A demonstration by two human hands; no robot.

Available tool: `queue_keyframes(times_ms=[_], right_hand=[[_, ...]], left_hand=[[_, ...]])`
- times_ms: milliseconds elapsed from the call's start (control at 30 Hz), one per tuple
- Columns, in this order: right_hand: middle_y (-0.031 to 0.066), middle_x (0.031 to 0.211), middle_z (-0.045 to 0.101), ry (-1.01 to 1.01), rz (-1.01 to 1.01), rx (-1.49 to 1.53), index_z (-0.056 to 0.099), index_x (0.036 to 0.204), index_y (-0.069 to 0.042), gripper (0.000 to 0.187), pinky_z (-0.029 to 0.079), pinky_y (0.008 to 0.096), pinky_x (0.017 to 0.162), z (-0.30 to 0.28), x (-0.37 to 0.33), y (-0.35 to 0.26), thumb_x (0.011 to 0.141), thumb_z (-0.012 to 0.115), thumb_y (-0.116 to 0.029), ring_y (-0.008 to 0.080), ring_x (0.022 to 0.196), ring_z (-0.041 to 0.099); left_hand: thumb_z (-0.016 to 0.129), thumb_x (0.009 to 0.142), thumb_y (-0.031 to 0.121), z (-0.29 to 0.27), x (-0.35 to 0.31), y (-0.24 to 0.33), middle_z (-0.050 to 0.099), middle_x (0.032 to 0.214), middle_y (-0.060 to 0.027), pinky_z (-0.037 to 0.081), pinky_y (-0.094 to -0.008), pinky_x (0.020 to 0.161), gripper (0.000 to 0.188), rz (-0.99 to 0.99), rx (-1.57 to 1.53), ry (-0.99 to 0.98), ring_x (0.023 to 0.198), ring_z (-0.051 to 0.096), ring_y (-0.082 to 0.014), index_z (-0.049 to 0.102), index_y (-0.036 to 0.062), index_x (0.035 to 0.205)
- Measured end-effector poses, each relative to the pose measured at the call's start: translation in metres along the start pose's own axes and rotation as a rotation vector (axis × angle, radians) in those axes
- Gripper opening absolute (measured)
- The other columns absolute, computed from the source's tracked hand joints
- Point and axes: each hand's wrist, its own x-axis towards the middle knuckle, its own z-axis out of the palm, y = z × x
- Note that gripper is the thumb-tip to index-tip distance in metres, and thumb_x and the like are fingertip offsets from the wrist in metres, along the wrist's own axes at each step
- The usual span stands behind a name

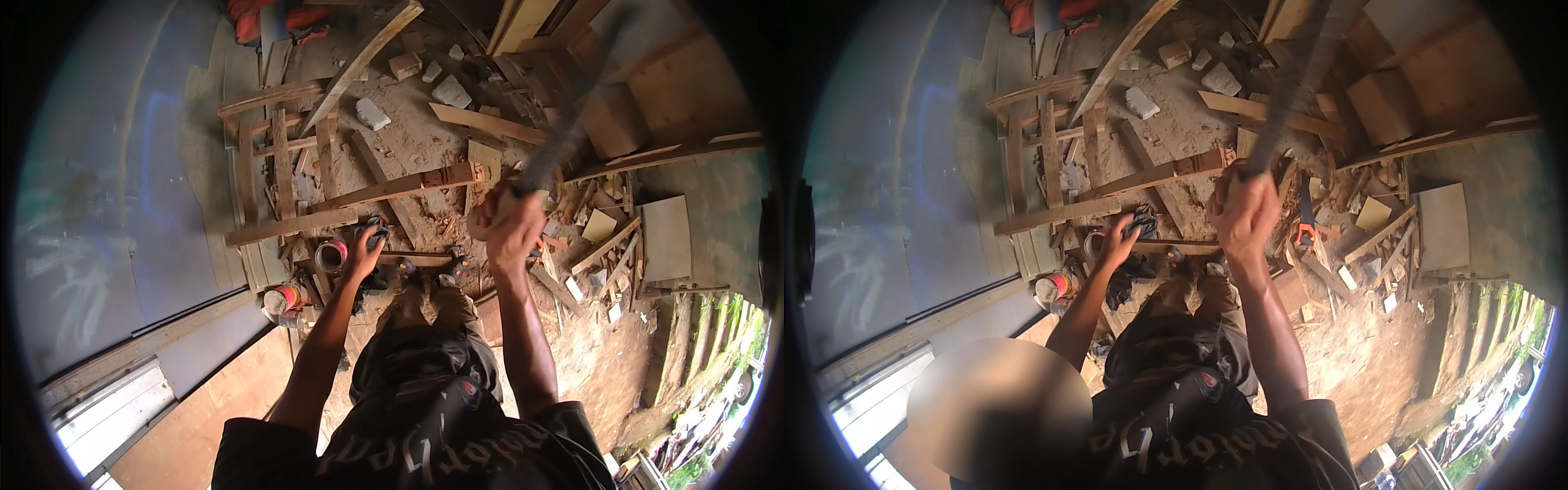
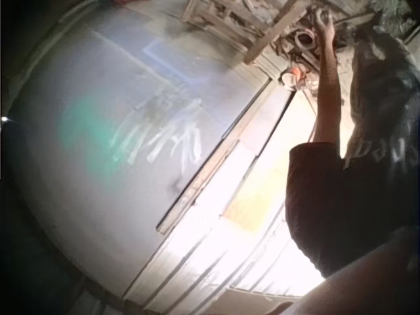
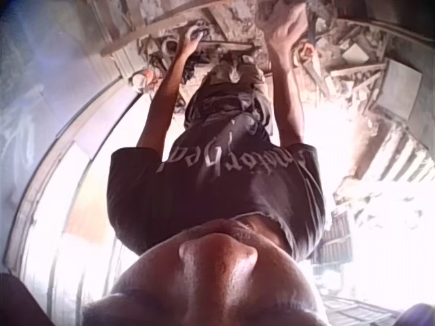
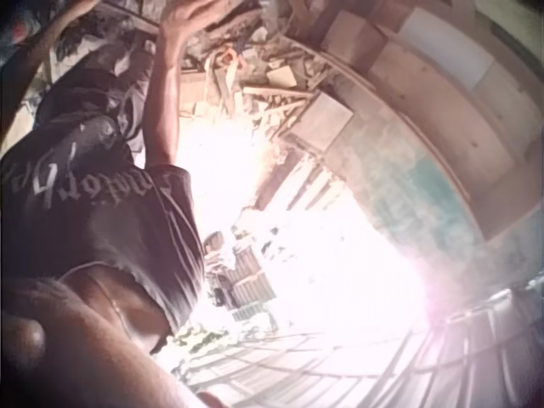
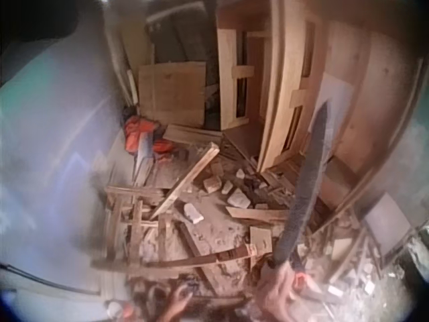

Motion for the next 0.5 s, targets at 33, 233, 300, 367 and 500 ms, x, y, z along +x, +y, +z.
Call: queue_keyframes(times_ms=[33,233,300,367,500], right_hand=[[-0.0023,0.060,0.047,-0.005,-0.083,0.027,0.049,0.084,-0.006,0.049,0.035,0.0278,0.035,0.000,-0.001,0.005,0.104,0.036,-0.049,0.0092,0.046,0.046],[0.0044,0.045,0.043,-0.144,0.420,-0.838,0.044,0.055,-0.005,0.066,0.030,0.0357,0.038,-0.082,-0.063,0.180,0.103,0.038,-0.050,0.0141,0.040,0.039],[0.0038,0.047,0.041,-0.099,0.490,-0.776,0.041,0.059,-0.006,0.065,0.029,0.0385,0.040,-0.075,-0.064,0.182,0.102,0.040,-0.054,0.0155,0.041,0.037],[0.0036,0.052,0.042,-0.104,0.707,-0.521,0.043,0.064,-0.006,0.063,0.033,0.0378,0.043,-0.075,-0.057,0.173,0.100,0.042,-0.058,0.0161,0.043,0.039],[0.0013,0.056,0.042,-0.137,1.022,-0.156,0.046,0.066,-0.009,0.064,0.035,0.0338,0.044,-0.082,-0.048,0.151,0.094,0.046,-0.067,0.0143,0.045,0.041]], left_hand=[[0.069,0.091,0.031,0.008,-0.028,-0.037,0.061,0.127,-0.0209,0.050,-0.0430,0.093,0.049,-0.031,0.010,-0.004,0.111,0.063,-0.0338,0.057,0.0029,0.129],[0.075,0.081,0.040,-0.019,-0.191,-0.131,0.069,0.108,-0.0213,0.050,-0.0443,0.091,0.049,-0.418,0.221,-0.373,0.108,0.064,-0.0366,0.067,0.0007,0.109],[0.074,0.083,0.041,-0.027,-0.219,-0.138,0.069,0.111,-0.0210,0.051,-0.0436,0.092,0.049,-0.500,0.173,-0.284,0.109,0.064,-0.0356,0.067,0.0017,0.112],[0.073,0.084,0.041,-0.034,-0.241,-0.147,0.069,0.113,-0.0198,0.051,-0.0415,0.093,0.049,-0.603,0.127,-0.286,0.108,0.066,-0.0328,0.067,0.0019,0.113],[0.071,0.086,0.041,-0.027,-0.239,-0.178,0.071,0.109,-0.0164,0.054,-0.0400,0.088,0.046,-0.561,0.095,-0.266,0.102,0.068,-0.0313,0.068,0.0025,0.111]])
